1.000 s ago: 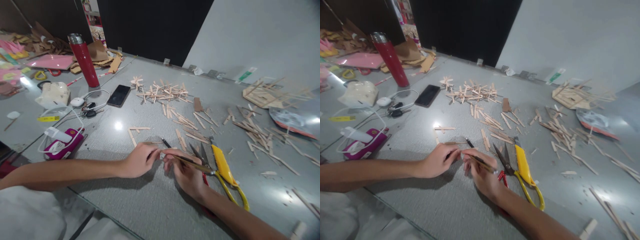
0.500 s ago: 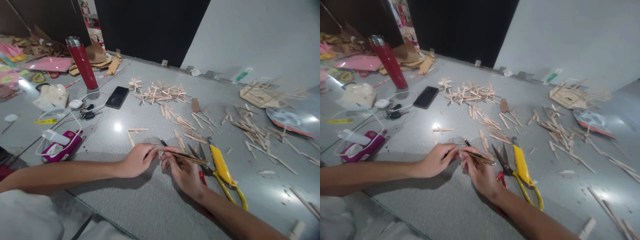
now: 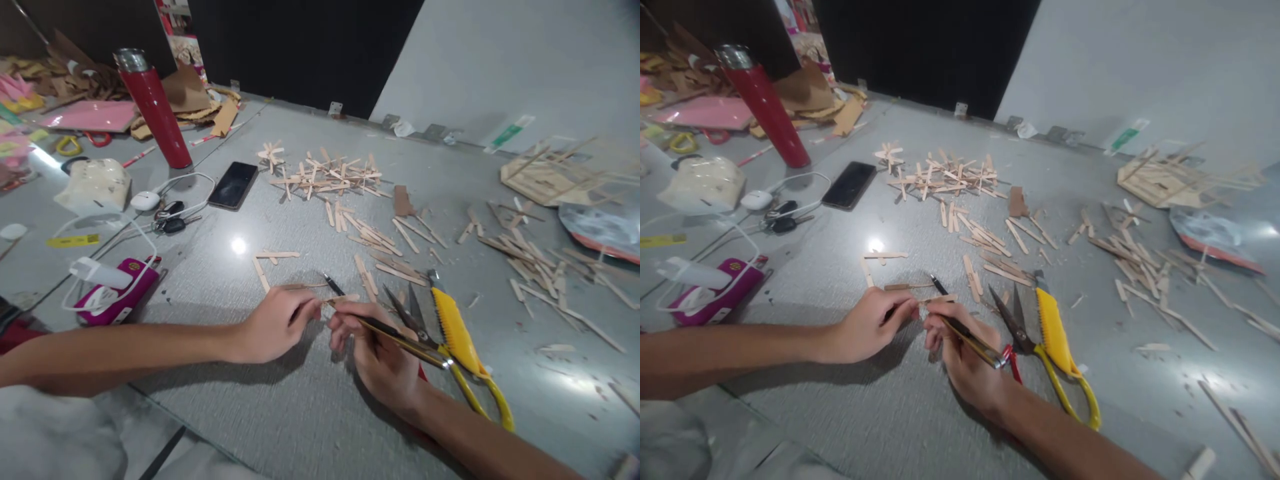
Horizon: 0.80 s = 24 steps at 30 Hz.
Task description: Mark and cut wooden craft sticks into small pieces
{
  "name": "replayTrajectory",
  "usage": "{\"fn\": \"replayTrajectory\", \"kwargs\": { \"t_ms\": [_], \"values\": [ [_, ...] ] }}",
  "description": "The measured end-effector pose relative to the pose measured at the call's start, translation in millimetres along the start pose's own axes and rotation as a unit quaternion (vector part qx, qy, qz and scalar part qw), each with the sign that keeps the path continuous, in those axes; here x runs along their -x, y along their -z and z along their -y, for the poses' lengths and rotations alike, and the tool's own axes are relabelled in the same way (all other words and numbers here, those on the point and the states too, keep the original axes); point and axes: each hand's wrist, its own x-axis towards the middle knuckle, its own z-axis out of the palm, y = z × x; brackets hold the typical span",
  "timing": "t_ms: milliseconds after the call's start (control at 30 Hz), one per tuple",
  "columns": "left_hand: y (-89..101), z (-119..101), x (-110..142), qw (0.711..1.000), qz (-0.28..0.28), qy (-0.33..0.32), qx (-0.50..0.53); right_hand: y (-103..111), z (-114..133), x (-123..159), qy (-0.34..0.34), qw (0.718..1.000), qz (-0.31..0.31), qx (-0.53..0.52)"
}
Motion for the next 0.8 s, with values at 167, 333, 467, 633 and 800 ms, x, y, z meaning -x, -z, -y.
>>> {"fn": "replayTrajectory", "kwargs": {
  "t_ms": [167, 333, 467, 633, 800],
  "values": [
    [0.5, -2.0, -0.5, 1.000, -0.016, 0.027, 0.005, 3.1, 3.1, 8.0, 0.078, 0.994, 0.012, 0.077],
    [1.5, -2.8, 0.1, 0.999, -0.021, 0.041, 0.012, 0.5, 6.5, 4.9, 0.033, 0.991, -0.076, 0.108],
    [0.6, -1.5, 1.1, 0.996, -0.036, 0.066, 0.049, -1.2, 9.7, -1.6, 0.032, 0.984, -0.097, 0.144],
    [-2.2, 2.6, 3.1, 0.990, -0.078, 0.082, 0.090, -0.8, 10.3, -4.8, -0.020, 0.996, -0.081, 0.025],
    [-3.9, 4.6, 2.7, 0.985, -0.104, 0.086, 0.109, 10.7, 34.5, -16.5, -0.076, 0.986, -0.037, -0.146]
  ]
}}
